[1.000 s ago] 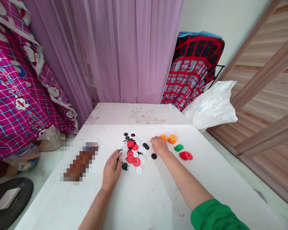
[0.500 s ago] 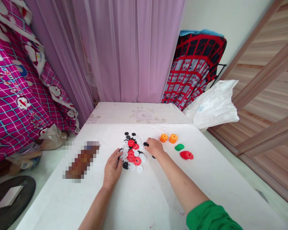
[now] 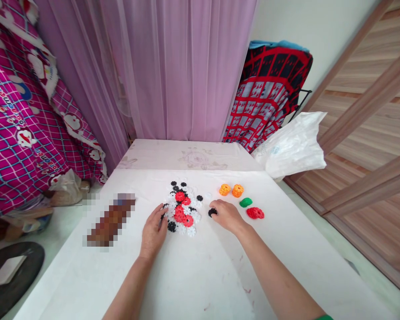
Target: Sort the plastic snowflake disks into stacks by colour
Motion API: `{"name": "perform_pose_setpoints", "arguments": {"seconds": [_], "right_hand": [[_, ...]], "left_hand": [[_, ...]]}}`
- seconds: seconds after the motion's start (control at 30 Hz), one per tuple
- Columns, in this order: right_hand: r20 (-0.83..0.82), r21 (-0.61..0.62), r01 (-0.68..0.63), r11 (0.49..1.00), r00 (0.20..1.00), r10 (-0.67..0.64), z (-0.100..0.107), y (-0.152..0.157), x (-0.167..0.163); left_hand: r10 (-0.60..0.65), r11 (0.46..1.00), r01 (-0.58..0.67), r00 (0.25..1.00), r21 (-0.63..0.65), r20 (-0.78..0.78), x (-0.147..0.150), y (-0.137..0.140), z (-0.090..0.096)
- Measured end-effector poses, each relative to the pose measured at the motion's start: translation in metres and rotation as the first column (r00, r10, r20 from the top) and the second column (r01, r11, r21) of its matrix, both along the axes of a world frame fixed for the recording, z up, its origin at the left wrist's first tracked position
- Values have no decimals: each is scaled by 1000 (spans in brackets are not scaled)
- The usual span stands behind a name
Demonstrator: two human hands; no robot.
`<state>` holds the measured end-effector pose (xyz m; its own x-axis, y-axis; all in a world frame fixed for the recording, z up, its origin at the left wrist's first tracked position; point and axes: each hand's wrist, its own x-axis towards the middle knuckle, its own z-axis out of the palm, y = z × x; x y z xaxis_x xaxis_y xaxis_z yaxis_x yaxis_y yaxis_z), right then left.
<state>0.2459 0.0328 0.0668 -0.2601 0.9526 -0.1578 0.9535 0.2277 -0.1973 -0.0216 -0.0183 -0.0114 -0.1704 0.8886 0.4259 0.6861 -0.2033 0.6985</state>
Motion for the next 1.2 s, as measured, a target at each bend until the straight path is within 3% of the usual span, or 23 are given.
{"name": "perform_pose_setpoints", "arguments": {"seconds": [0.43,0.63,0.77,0.87,1.0,1.2], "right_hand": [[17,-19,-51,999,999,51,-5,-1,-9],[44,-55,-57,997,997,59,5,5,-12],[75,19,-48,999,996,47,13,24,-19],[122,66,-154,986,982,145,12,44,-27],[158,29,-312,950,940,304,5,65,-33],[160,-1,-317,948,936,313,7,70,-32]], "left_hand": [[1,1000,0,1000,11,-27,0,0,-1],[-3,1000,3,1000,9,-16,0,0,-2],[-8,1000,8,1000,2,-15,0,-1,-2],[-1,1000,1,1000,3,-14,0,-1,-3],[4,1000,-4,1000,2,-14,0,0,-3],[4,1000,-4,1000,-6,-20,0,0,0]]}}
